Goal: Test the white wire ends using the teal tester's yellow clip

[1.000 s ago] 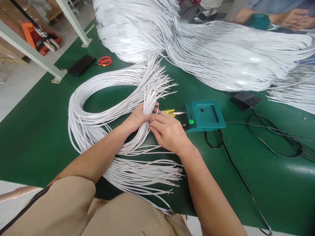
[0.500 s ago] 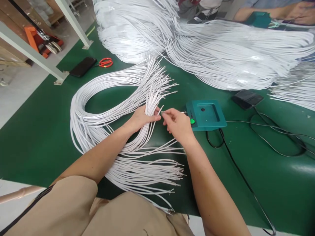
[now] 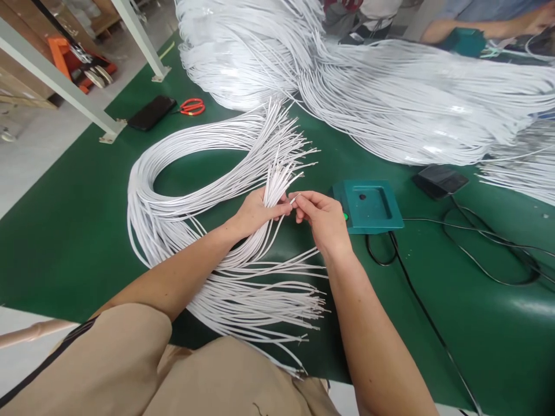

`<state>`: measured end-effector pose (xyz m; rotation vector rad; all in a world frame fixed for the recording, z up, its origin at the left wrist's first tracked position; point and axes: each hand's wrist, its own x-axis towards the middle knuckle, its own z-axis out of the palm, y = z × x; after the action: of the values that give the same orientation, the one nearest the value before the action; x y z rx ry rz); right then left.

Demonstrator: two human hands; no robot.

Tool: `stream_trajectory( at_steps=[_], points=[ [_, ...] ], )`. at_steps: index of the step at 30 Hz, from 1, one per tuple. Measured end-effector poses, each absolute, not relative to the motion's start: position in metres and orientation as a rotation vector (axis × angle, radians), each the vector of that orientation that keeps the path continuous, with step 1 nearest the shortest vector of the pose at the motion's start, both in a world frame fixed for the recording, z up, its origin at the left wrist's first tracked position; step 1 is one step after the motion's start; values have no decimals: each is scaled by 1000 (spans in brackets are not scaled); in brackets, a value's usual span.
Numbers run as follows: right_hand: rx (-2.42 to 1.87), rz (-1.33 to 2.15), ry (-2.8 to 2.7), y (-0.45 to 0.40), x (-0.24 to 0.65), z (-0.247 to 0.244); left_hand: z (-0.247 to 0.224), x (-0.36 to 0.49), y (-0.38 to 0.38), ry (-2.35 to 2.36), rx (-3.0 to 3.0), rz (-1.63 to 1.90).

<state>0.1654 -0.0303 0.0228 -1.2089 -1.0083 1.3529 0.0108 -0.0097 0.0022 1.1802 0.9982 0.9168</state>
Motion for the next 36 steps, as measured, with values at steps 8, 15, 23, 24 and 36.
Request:
stream_trajectory(
  at_steps=[8,15,23,24,36],
  points=[
    [-1082,1620,-739,-31,162,28,3,10,-11,945,1168,936],
    [-1130,1608,-774,-30,165,32,4,14,-16,797,1203,894],
    [-1022,1809,-759,-30,170,24,2,15,-17,750,1152,909],
    [-1002,1836,-741,-30,172,24,1,14,-16,771,1169,903],
    [-1145,1600,-804,-34,169,30,6,12,-15,861,1188,925]
  ],
)
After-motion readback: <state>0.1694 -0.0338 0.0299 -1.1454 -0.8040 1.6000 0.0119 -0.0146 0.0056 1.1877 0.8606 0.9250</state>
